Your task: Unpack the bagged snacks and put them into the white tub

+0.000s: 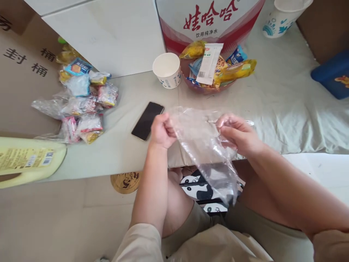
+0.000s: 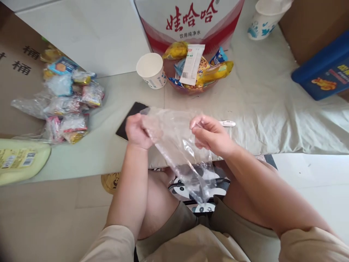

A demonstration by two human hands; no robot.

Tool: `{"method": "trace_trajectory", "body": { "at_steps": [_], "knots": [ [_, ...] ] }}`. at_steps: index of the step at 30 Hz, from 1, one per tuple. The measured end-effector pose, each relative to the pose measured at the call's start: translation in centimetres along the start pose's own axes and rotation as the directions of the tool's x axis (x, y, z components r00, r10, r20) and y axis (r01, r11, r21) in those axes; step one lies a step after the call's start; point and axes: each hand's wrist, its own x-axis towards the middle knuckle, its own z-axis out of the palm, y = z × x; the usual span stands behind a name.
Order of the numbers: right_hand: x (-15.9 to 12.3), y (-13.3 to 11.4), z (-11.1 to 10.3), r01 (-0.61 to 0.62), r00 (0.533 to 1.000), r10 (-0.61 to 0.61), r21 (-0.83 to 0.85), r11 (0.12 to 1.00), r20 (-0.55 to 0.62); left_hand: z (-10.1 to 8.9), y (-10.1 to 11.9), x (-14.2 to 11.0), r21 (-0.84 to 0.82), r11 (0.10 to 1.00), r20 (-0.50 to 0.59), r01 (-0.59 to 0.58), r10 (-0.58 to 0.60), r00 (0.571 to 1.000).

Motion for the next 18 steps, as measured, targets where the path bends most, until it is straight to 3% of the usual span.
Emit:
{"method": "trace_trajectory", "body": {
  "at_steps": [2, 5, 6, 8, 10, 12, 13, 15, 18],
  "knots": [
    [-0.2, -0.5, -0.1, 0.107, 0.973, -0.116, -0.053, 0.993, -0.2, 0.1, -0.1, 0.5, 0.1, 0.994, -0.107, -0.046, 0.057, 0.993],
    [-0.3, -0.3, -0.2, 0.222, 0.875, -0.292, -0.216, 0.951, -0.386, 1.1, -0.8, 0.1, 0.136, 0.98, -0.204, -0.148, 0.174, 0.963],
    [-0.3, -0.1, -0.2, 0.227, 0.864, -0.324, -0.278, 0.933, -0.384, 1.5, -1.1, -0.3, 0.11, 0.985, -0.161, -0.136, 0.152, 0.975],
    [-0.5, 0.3, -0.2, 0.209, 0.901, -0.332, -0.394, 0.895, -0.277, 2.6, -1.6, -1.3, 0.069, 0.997, 0.031, -0.041, 0.039, 0.999],
    [-0.6, 0.5, -0.3, 0.211, 0.952, -0.289, -0.465, 0.86, -0.101, 3.7, -2.0, -1.9, 0.099, 0.994, 0.228, 0.042, -0.064, 0.972],
    [-0.7, 0.4, -0.5, 0.213, 0.971, -0.241, -0.468, 0.857, 0.002, 4.6, -2.4, -1.9, 0.156, 0.986, 0.307, 0.058, -0.104, 0.946],
    [-0.7, 0.3, -0.6, 0.198, 0.975, -0.224, -0.447, 0.872, -0.005, 4.8, -2.5, -1.7, 0.174, 0.983, 0.295, 0.057, -0.107, 0.95],
    [-0.6, 0.1, -1.3, 0.153, 0.969, -0.21, -0.36, 0.921, -0.126, 4.9, -2.5, -1.0, 0.173, 0.983, 0.192, 0.065, -0.098, 0.977],
    [0.0, -0.3, -2.8, 0.117, 0.902, -0.17, -0.156, 0.981, -0.396, 4.1, -1.9, 0.3, 0.092, 0.995, -0.057, 0.035, -0.03, 0.998]
  ]
}}
